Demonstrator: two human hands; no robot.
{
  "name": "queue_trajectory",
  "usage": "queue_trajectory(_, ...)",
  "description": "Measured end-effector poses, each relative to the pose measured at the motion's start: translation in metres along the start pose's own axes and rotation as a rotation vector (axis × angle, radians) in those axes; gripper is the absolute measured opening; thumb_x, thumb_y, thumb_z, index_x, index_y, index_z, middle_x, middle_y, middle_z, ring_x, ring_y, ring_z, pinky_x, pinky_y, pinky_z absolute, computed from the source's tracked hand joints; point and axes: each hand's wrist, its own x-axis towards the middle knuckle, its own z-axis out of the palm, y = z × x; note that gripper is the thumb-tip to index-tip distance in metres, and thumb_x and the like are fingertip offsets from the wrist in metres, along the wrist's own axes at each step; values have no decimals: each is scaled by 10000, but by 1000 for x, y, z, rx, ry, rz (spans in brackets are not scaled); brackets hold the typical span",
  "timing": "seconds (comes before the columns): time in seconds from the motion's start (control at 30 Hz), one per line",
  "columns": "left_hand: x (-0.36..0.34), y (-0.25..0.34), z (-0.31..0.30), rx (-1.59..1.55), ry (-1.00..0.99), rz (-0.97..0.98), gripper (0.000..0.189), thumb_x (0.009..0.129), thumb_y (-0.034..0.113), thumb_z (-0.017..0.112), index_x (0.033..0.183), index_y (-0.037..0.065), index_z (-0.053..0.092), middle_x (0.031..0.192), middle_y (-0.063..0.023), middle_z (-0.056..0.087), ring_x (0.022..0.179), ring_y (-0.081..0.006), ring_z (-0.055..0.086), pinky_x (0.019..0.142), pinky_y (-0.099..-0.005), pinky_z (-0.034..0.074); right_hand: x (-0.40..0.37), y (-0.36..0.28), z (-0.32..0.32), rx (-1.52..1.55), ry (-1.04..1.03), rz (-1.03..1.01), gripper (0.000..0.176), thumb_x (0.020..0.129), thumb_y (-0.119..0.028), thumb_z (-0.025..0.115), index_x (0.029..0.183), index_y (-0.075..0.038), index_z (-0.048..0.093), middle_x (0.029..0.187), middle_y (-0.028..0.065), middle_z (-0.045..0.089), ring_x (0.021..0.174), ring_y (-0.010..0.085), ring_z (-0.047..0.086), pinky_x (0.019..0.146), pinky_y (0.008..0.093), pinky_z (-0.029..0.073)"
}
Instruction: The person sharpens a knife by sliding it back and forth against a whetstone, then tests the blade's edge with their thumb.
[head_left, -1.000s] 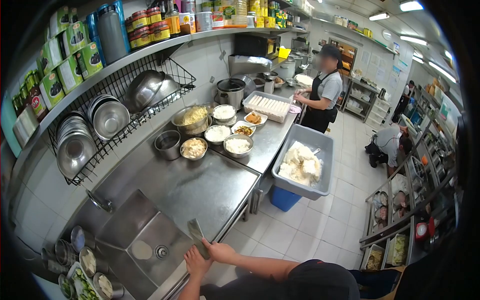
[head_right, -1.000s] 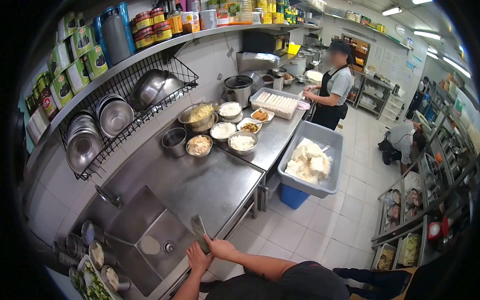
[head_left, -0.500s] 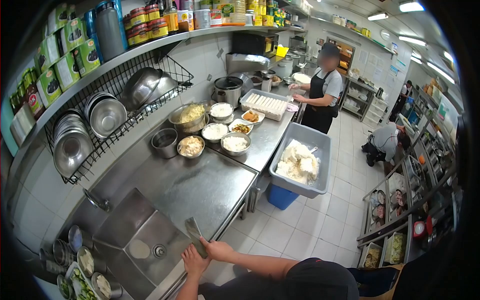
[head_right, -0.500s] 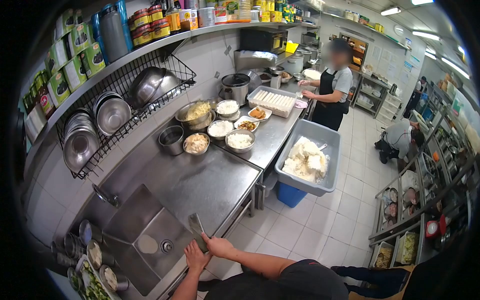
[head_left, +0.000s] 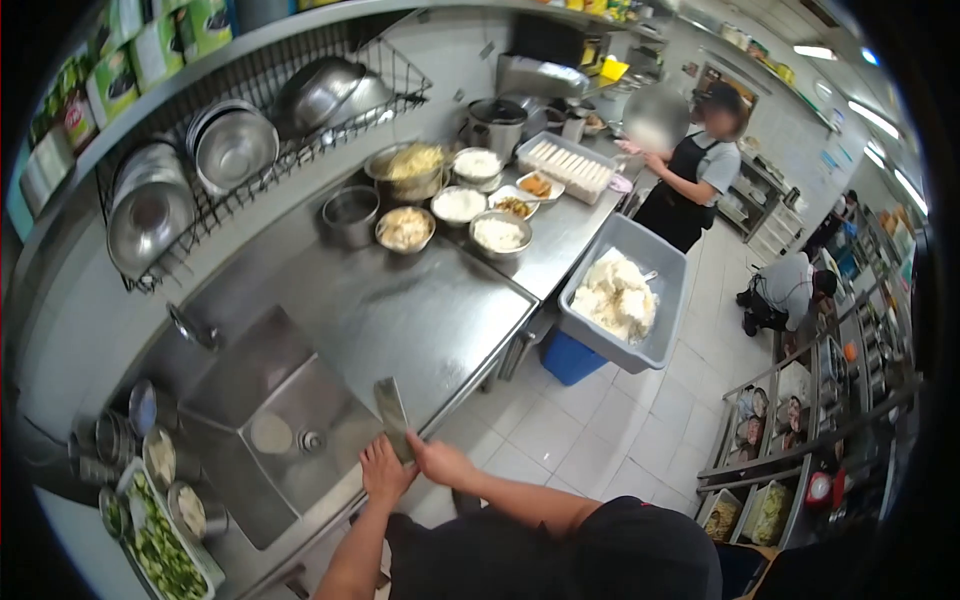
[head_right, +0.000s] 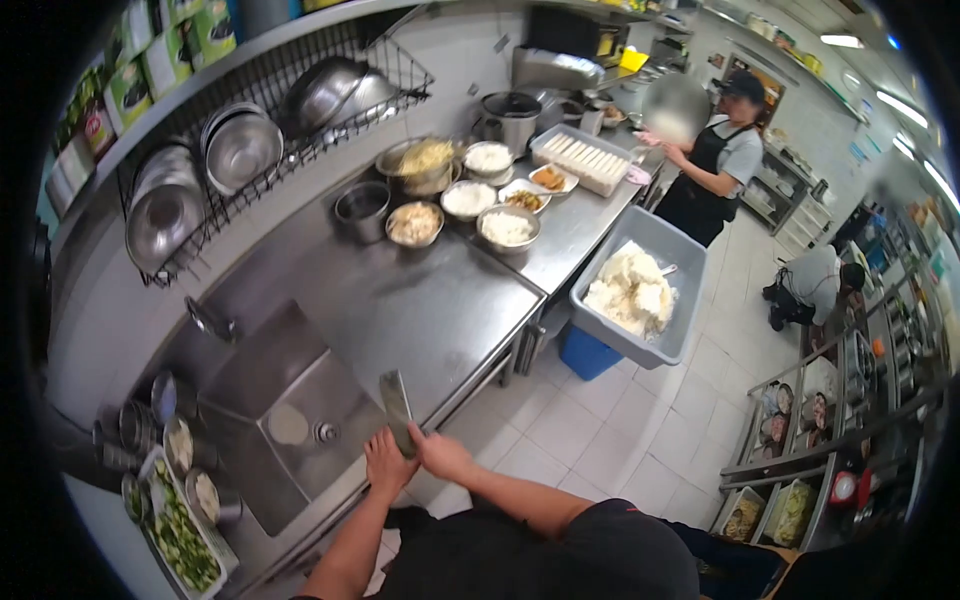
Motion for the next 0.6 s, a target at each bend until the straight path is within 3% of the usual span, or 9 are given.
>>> queue_trajectory(0.1,4,3,7,12,22,49,968,697,594,774,1326,-72,463,1302,-214,551,1206,-360,508,1045,-499,353,18,1,-2,-53,3,24,638,910,-131,496,1513,-33,313,982,295,662,811,479,665,718,557,540)
queue_trajectory(0.17,6,10,-8,-82,-13,20,913,742,574,727,1327,-76,464,1293,-223,558,1194,-375,515,1033,-489,366,-6,16,21,77,-5,-26,642,910,-123,479,1521,-36,300,994,304,662,822,471,667,730,556,538)
queue_trajectory(0.23,10,15,-16,-67,-70,-25,969,728,615,733,1353,-68,449,1349,-193,527,1258,-344,484,1080,-484,336,-30,3,9,-14,-30,-13,638,925,-122,464,1536,-60,292,914,301,670,796,468,667,715,556,536)
queue_trajectory(0.33,5,12,-16,-47,-85,-57,980,741,631,710,1368,-73,440,1369,-193,517,1279,-327,468,1091,-468,319,-1,4,1,-49,-41,-14,618,940,-157,509,1524,-66,325,861,301,665,761,467,665,683,569,533)
queue_trajectory(0.4,8,15,-21,-49,-56,2,935,755,587,709,1355,-81,447,1339,-211,534,1244,-342,488,1064,-459,333,20,7,-1,12,130,-76,585,906,-109,518,1476,-30,411,846,314,655,728,477,653,677,574,519)
queue_trajectory(0.6,6,14,-13,-19,2,-2,970,732,615,711,1340,-100,464,1322,-221,548,1203,-333,511,1032,-454,359,-35,4,0,-98,1,-76,617,913,-144,558,1491,-27,378,835,300,656,711,483,653,661,571,535)
